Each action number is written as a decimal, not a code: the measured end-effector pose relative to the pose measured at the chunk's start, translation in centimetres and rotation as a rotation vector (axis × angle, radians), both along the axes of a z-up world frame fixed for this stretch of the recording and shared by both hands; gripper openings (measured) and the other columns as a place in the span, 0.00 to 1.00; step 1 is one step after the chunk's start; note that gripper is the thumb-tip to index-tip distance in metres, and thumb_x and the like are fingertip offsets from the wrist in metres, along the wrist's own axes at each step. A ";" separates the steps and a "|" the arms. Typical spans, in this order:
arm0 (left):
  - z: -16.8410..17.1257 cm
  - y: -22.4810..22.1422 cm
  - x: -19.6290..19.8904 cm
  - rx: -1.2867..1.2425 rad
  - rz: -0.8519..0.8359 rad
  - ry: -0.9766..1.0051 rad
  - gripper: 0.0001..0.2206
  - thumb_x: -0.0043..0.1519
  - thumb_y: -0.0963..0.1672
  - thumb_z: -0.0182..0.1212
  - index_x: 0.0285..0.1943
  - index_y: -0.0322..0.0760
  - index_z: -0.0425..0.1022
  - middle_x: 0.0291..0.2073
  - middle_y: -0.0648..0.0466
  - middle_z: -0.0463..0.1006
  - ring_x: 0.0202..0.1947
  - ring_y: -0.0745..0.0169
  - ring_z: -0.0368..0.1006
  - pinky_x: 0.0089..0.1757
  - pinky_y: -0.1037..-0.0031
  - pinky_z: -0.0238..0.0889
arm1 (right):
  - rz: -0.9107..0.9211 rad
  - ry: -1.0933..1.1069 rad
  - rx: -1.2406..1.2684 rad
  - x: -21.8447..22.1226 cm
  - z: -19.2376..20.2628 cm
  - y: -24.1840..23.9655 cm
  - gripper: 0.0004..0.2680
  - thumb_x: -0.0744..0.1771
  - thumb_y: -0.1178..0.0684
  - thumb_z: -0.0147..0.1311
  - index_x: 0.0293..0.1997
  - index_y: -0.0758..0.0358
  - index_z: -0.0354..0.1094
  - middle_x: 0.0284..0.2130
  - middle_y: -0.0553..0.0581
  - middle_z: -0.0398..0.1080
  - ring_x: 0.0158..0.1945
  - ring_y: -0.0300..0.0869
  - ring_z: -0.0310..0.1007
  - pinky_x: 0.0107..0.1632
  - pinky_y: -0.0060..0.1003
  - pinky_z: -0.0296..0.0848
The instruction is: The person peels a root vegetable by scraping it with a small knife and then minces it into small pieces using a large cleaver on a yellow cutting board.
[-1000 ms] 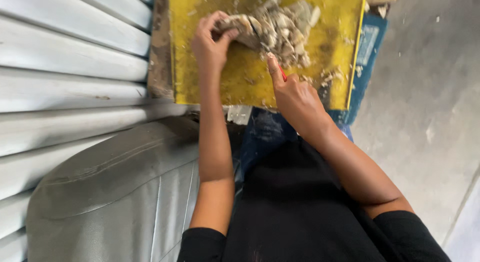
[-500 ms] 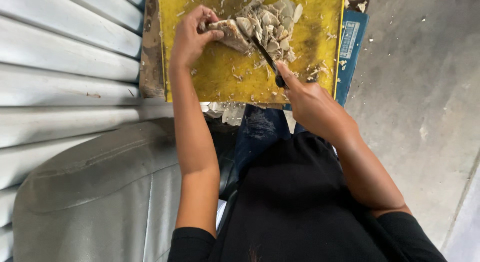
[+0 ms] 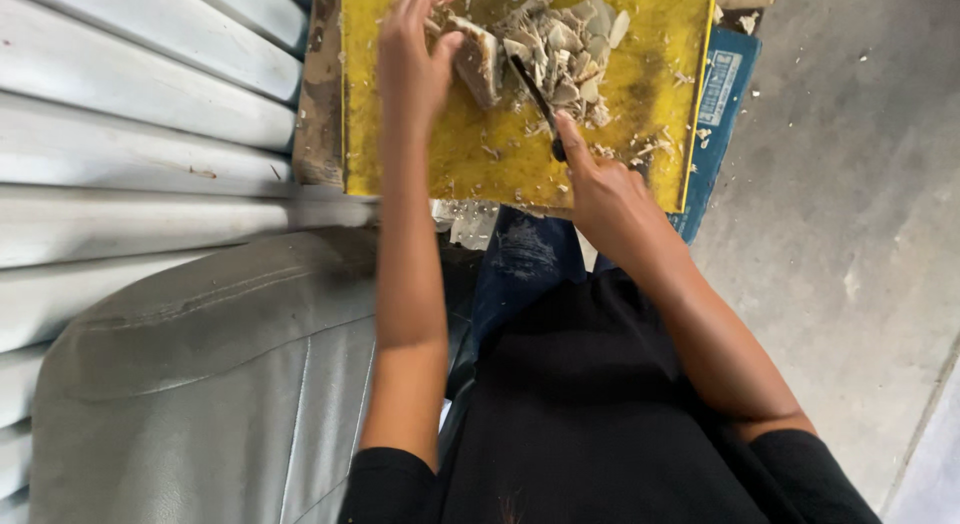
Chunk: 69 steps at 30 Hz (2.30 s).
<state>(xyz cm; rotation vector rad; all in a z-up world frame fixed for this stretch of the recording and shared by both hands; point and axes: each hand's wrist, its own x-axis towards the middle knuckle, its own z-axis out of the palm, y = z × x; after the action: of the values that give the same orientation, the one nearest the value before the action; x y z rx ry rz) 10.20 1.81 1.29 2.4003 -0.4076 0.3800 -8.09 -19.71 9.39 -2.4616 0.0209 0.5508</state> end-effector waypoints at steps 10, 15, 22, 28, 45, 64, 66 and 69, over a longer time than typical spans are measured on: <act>-3.7 -0.7 -6.6 -0.209 0.002 0.033 0.26 0.65 0.48 0.65 0.71 0.41 0.65 0.76 0.51 0.58 0.76 0.46 0.57 0.70 0.53 0.60 | 0.060 -0.362 -0.091 0.4 -0.5 0.8 0.29 0.66 0.62 0.45 0.79 0.55 0.39 0.36 0.74 0.71 0.28 0.64 0.75 0.35 0.57 0.74; -4.1 -1.2 -8.0 -0.417 0.133 0.248 0.22 0.64 0.52 0.66 0.63 0.39 0.75 0.72 0.47 0.67 0.64 0.52 0.77 0.61 0.63 0.75 | 0.104 -0.327 -0.091 1.4 -1.6 3.1 0.28 0.68 0.64 0.43 0.79 0.56 0.37 0.37 0.73 0.67 0.24 0.57 0.75 0.27 0.52 0.76; -2.2 -2.7 -8.1 -0.308 0.235 0.068 0.20 0.59 0.46 0.73 0.57 0.31 0.76 0.50 0.43 0.76 0.46 0.53 0.80 0.47 0.69 0.77 | 0.160 -0.434 -0.240 2.3 -3.7 4.0 0.31 0.65 0.63 0.48 0.79 0.57 0.39 0.36 0.72 0.68 0.24 0.59 0.75 0.27 0.52 0.75; -2.2 -2.8 -7.3 -0.343 0.236 0.165 0.25 0.57 0.43 0.74 0.62 0.30 0.73 0.48 0.49 0.79 0.44 0.61 0.81 0.46 0.73 0.79 | 0.203 -0.504 -0.391 3.8 -4.6 5.1 0.29 0.65 0.63 0.48 0.78 0.64 0.40 0.33 0.72 0.70 0.21 0.54 0.76 0.20 0.46 0.75; -1.4 -1.6 -7.2 -0.400 0.147 0.217 0.18 0.60 0.40 0.70 0.60 0.31 0.77 0.47 0.49 0.81 0.42 0.62 0.83 0.44 0.74 0.78 | 0.143 -0.270 -0.218 5.9 -5.1 6.6 0.26 0.68 0.68 0.38 0.78 0.65 0.36 0.32 0.75 0.69 0.24 0.53 0.75 0.18 0.40 0.75; -2.2 -2.0 -7.4 -0.275 0.218 0.166 0.16 0.59 0.43 0.71 0.55 0.32 0.80 0.40 0.49 0.83 0.36 0.62 0.82 0.40 0.72 0.76 | 0.034 -0.206 0.135 4.8 -4.1 3.2 0.29 0.65 0.66 0.42 0.77 0.70 0.37 0.22 0.70 0.71 0.21 0.57 0.73 0.26 0.49 0.74; -1.9 -2.3 -7.6 -0.256 0.258 0.187 0.16 0.58 0.43 0.70 0.55 0.32 0.80 0.39 0.49 0.83 0.35 0.62 0.82 0.39 0.71 0.76 | -0.081 -0.047 0.342 4.8 -2.3 2.1 0.24 0.69 0.61 0.42 0.77 0.64 0.40 0.19 0.70 0.70 0.19 0.55 0.72 0.26 0.50 0.72; -1.6 -2.4 -8.3 -0.389 0.255 0.191 0.15 0.60 0.43 0.69 0.54 0.31 0.79 0.41 0.49 0.82 0.36 0.62 0.83 0.39 0.72 0.78 | -0.086 -0.172 0.305 3.3 -1.4 2.1 0.23 0.70 0.60 0.42 0.77 0.64 0.42 0.17 0.69 0.69 0.17 0.55 0.70 0.28 0.50 0.71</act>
<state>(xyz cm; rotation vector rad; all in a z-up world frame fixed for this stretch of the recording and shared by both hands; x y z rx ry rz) 1.92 -0.54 -0.35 2.0829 0.0584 0.3054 -4.83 -17.65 7.98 -2.1896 -0.0244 0.2800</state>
